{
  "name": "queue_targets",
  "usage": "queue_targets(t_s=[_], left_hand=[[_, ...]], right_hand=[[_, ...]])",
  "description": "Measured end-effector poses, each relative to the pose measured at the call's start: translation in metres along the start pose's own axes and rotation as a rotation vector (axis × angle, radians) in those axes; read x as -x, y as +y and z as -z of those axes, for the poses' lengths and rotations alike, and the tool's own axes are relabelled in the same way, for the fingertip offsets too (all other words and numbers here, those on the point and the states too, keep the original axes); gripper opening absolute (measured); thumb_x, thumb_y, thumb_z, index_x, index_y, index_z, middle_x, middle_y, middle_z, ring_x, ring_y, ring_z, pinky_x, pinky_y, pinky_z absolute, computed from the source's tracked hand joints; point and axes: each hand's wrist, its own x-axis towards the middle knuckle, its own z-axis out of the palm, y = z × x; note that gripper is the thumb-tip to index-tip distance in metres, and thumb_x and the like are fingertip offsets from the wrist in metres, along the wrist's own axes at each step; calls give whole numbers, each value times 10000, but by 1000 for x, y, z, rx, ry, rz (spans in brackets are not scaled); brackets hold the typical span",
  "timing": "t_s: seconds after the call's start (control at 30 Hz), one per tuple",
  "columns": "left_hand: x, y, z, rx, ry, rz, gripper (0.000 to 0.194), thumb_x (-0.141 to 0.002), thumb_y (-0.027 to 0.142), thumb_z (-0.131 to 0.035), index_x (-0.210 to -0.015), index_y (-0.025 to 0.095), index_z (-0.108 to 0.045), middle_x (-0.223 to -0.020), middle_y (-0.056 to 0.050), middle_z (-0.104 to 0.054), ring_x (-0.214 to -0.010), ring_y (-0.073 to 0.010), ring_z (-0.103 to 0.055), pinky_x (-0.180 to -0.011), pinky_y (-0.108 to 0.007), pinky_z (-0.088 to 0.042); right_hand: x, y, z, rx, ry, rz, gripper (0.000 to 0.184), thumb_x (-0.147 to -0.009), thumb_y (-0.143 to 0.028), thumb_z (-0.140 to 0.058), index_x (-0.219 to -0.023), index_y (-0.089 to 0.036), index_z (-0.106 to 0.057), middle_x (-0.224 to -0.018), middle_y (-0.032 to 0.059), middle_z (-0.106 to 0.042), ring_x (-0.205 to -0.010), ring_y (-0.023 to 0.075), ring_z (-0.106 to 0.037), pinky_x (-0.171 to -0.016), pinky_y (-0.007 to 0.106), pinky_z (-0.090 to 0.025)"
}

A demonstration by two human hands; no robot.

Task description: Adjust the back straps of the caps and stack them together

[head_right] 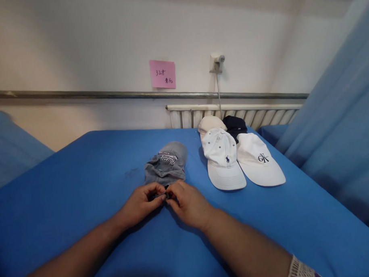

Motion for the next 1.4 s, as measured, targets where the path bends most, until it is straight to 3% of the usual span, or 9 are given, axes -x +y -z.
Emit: queue_targets(t_s=[0.2, 0.43, 0.77, 1.0, 1.13, 1.23, 1.4], left_hand=[[1, 2, 1, 47, 6, 26, 169, -761, 330, -641, -776, 162, -636, -697, 16, -596, -649, -116, -506, -610, -236, -411], [0, 6, 2, 153, 51, 61, 155, -727, 298, -677, -738, 149, -635, -659, 13, -604, -616, -110, -528, -596, -238, -416], [1, 7, 3, 299, -20, 118, 198, -724, 325, -732, -754, 154, -636, -665, 3, -630, -579, -108, -541, -600, -260, -444], [3, 9, 12, 133, -46, 5, 209, -825, 347, -656, -856, 159, -742, -803, -48, -684, -756, -162, -586, -741, -313, -467], [5, 14, 11, 127, 73, -17, 216, -804, 329, -671, -949, 175, -715, -819, -32, -669, -763, -164, -591, -747, -321, -485], [7, 17, 9, 175, 171, 10, 183, -784, 319, -691, -899, 180, -658, -746, -3, -626, -695, -144, -568, -682, -296, -480], [7, 19, 5, 159, 99, -4, 135, -791, 305, -658, -791, 174, -627, -693, 14, -593, -670, -130, -542, -670, -281, -455]], right_hand=[[-1, -3, -2, 143, 25, 55, 134, -929, -152, -567, -1053, -185, -606, -1017, 91, -644, -927, 223, -624, -781, 350, -532], [0, 4, 0, 140, 79, 127, 276, -945, -123, -531, -1193, -213, -608, -1095, 92, -658, -985, 207, -642, -836, 345, -560], [-1, -5, -7, 360, 147, 181, 163, -960, -140, -513, -1047, -165, -649, -972, 117, -696, -910, 247, -659, -795, 392, -560], [0, 0, -4, 181, 198, 136, 204, -947, -148, -533, -1137, -202, -581, -995, 91, -668, -914, 224, -650, -811, 376, -571], [-1, -1, -2, 136, 207, 168, 219, -958, -159, -530, -1167, -213, -566, -1008, 87, -669, -911, 214, -645, -819, 373, -568], [0, -1, -1, 104, 209, 176, 249, -953, -162, -534, -1194, -215, -563, -1023, 89, -673, -916, 210, -644, -823, 371, -565], [0, -2, -1, 100, 219, 208, 242, -952, -177, -547, -1191, -209, -562, -1014, 91, -671, -918, 209, -642, -826, 363, -565]])
